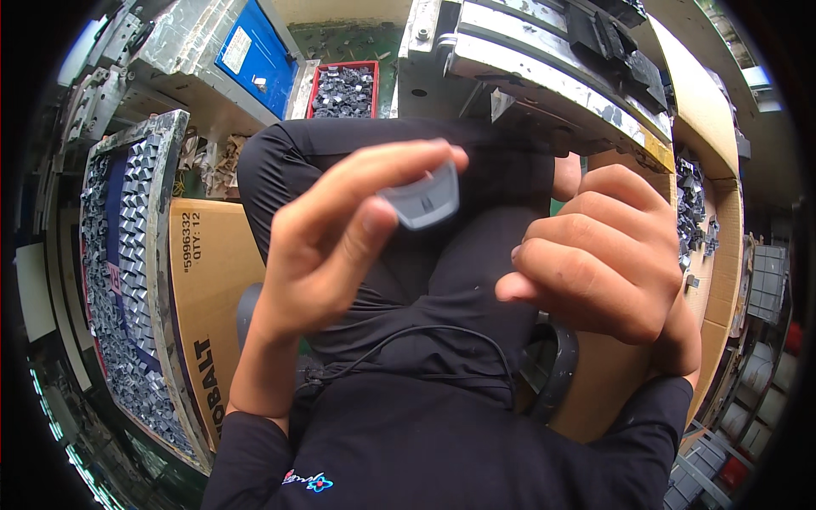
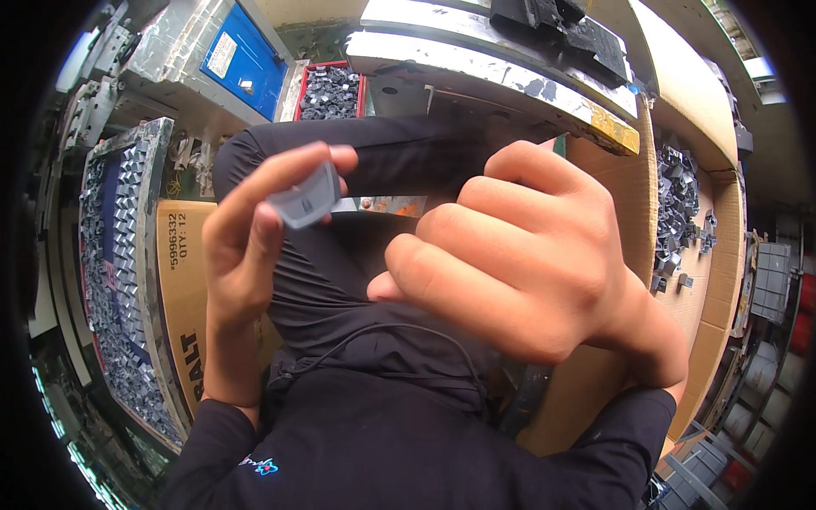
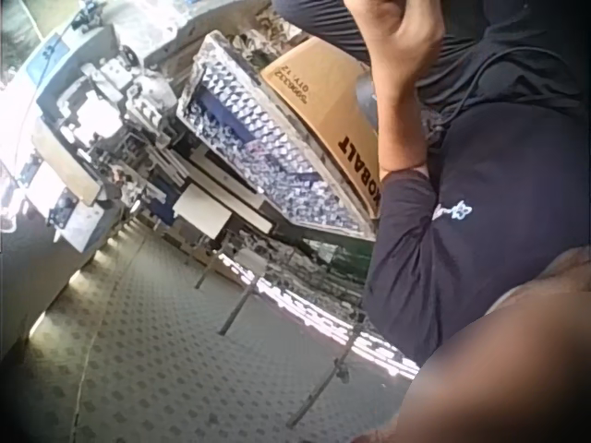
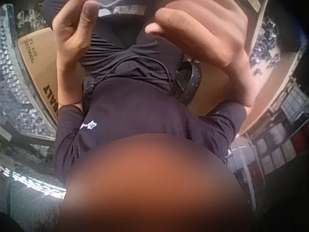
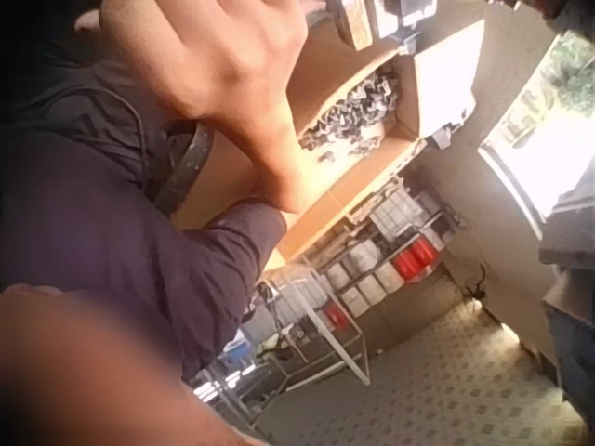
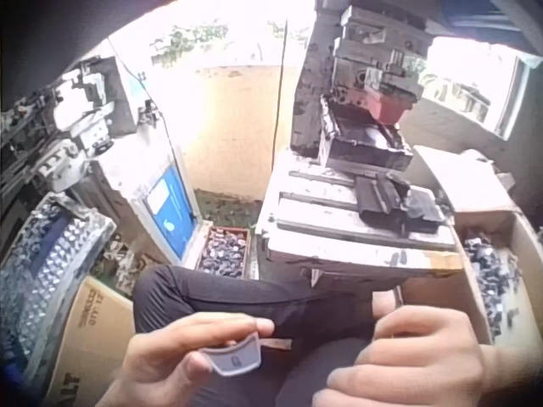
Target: Manually assemble small plastic and metal components using a pad printing machine.
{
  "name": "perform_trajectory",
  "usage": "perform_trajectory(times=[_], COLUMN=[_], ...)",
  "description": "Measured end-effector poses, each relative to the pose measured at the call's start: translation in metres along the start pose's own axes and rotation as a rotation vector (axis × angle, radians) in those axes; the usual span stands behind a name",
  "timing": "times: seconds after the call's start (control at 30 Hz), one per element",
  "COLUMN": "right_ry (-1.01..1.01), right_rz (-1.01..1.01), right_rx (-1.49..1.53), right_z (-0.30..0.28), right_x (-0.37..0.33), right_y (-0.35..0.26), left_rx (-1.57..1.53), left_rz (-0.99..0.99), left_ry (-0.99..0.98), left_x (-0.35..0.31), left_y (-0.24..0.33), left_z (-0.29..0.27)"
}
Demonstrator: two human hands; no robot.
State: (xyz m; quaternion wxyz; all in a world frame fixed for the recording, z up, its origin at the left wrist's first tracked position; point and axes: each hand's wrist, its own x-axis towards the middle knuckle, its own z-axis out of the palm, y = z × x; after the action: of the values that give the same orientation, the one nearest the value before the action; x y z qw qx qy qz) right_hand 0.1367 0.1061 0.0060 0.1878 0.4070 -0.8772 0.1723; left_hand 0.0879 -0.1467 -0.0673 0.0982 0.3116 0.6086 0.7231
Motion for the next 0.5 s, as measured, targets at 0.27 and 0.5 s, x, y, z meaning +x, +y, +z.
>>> perform_trajectory(times=[0.27, 0.5], right_ry=[0.089, 0.135], right_rz=[-0.018, 0.107], right_rx=[-0.007, -0.032], right_z=[-0.012, -0.025], right_x=[0.007, -0.008], right_y=[-0.001, 0.014], left_rx=[1.155, 1.377], left_rz=[-0.207, -0.497], left_ry=[0.197, 0.098], left_x=[0.069, 0.072], left_y=[-0.155, -0.155], left_z=[-0.142, -0.105])
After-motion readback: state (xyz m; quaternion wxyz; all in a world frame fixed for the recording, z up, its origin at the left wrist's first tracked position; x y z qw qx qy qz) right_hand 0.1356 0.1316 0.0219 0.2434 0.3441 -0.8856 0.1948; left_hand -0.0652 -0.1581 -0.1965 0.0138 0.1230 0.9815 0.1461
